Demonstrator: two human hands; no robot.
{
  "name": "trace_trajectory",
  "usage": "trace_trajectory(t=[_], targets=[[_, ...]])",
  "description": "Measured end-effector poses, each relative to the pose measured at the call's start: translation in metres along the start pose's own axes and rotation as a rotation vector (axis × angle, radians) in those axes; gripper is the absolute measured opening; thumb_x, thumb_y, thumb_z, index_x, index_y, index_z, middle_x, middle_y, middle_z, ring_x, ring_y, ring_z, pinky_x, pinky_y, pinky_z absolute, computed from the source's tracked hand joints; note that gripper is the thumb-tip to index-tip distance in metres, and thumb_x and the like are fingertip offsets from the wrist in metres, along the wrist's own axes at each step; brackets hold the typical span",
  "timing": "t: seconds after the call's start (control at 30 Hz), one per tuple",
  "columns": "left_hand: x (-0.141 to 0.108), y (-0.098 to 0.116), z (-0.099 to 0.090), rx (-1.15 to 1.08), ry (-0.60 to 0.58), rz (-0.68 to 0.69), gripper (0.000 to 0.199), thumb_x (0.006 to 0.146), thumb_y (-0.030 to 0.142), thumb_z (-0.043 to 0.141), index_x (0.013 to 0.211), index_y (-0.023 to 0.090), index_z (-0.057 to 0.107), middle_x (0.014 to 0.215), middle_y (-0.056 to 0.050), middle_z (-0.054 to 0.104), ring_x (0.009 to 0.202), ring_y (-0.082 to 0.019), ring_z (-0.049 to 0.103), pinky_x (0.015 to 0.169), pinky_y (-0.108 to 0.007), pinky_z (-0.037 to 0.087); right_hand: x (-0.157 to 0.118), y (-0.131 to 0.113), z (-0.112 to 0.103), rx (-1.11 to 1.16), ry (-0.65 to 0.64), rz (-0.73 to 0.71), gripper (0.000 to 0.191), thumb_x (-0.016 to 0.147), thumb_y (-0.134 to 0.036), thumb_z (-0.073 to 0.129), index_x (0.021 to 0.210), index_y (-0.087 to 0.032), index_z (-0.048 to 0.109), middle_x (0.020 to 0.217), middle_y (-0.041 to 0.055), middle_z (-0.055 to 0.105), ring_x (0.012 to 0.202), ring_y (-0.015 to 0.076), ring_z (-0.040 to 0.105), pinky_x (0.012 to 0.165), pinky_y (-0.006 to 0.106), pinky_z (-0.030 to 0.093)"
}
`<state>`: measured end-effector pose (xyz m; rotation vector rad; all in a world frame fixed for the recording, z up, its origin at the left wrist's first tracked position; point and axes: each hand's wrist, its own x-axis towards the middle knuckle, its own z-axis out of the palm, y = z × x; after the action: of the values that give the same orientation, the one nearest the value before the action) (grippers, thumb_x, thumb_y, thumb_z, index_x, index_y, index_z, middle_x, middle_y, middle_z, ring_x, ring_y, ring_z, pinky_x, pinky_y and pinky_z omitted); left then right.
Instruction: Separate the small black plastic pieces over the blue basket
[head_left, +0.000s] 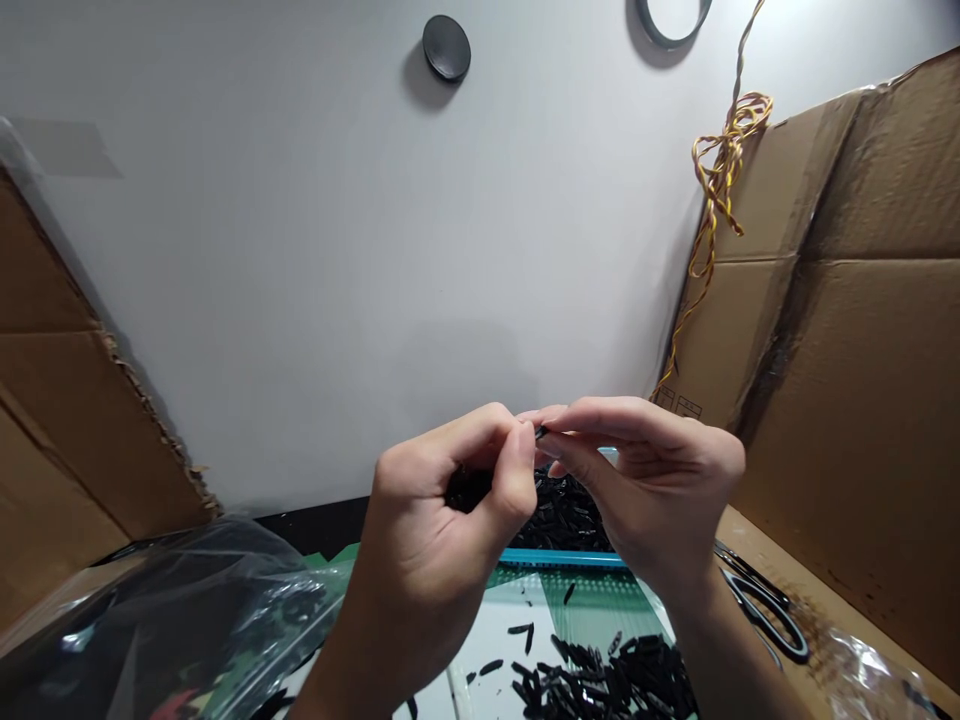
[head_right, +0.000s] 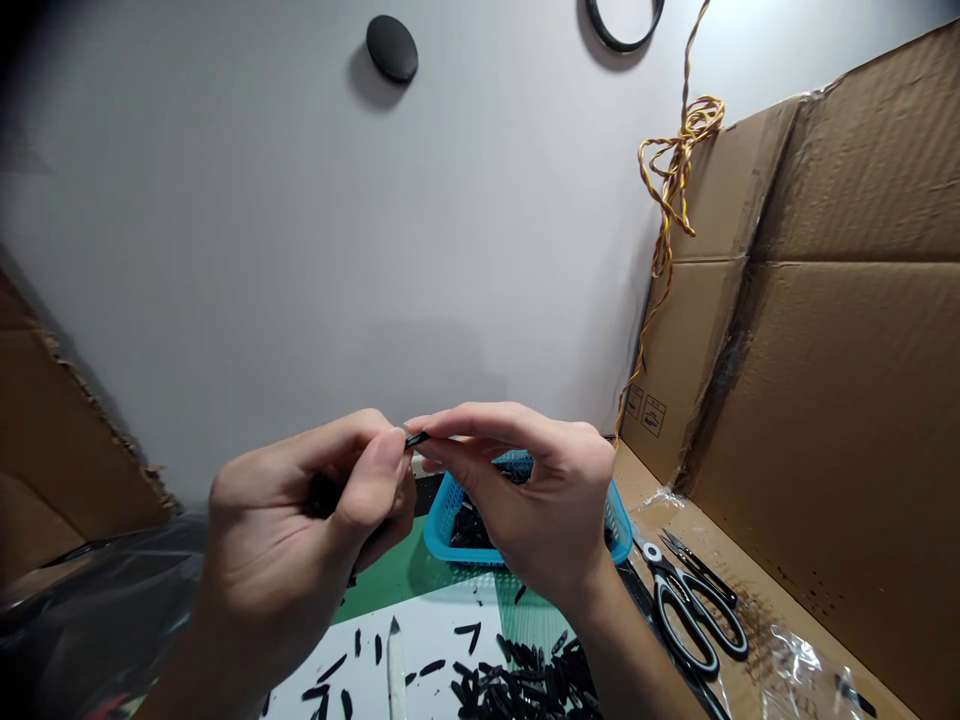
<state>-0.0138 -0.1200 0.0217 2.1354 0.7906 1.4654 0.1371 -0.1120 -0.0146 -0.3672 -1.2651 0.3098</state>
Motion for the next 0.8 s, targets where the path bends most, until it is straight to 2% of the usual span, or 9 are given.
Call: trace_trajectory(t=[0.3,0.5,0.7,0.8], targets=[[0.002,0.002,0.002,-0.031,0.005,-0.019,0.046,0.107,0.024,0.053,0.062,0.021,0.046,0.050,0.008,0.038,0.044,-0.007,0.034,0.041,-0.024,0.026,0.000,-0.001,0.000,-0.013,0.015,-0.008,0.032,0.087,0.001,0.084,0.100,-0.029,0.087,0.094,-0.0048,0.088,0.070,0.0128,0.082,0.067,0.025,0.071],[-0.001,0.005,0.004,-0.040,0.052,-0.014,0.045,0.103,0.021,0.055,0.059,0.021,0.046,0.050,0.008,0.037,0.045,-0.006,0.031,0.041,-0.024,0.023,0.001,-0.001,-0.001,-0.028,-0.025,-0.033,0.034,0.088,0.001,0.082,0.103,-0.029,0.087,0.096,-0.0034,0.088,0.083,0.0163,0.084,0.071,0.028,0.071],[0.000,0.003,-0.008,-0.004,-0.059,0.036,0.043,0.104,0.019,0.053,0.061,0.021,0.047,0.051,0.007,0.040,0.045,-0.007,0.034,0.041,-0.022,0.026,0.002,-0.004,-0.004,-0.044,-0.109,-0.098,0.036,0.089,0.004,0.078,0.107,-0.026,0.086,0.095,-0.0011,0.088,0.084,0.0154,0.082,0.072,0.028,0.067],[-0.001,0.001,-0.013,-0.015,-0.123,0.016,0.043,0.104,0.019,0.053,0.061,0.021,0.047,0.051,0.007,0.042,0.045,-0.007,0.034,0.041,-0.022,0.027,0.004,-0.005,-0.007,-0.076,-0.168,-0.135,0.032,0.090,0.004,0.076,0.104,-0.024,0.085,0.090,-0.0001,0.084,0.080,0.0156,0.078,0.068,0.030,0.063]])
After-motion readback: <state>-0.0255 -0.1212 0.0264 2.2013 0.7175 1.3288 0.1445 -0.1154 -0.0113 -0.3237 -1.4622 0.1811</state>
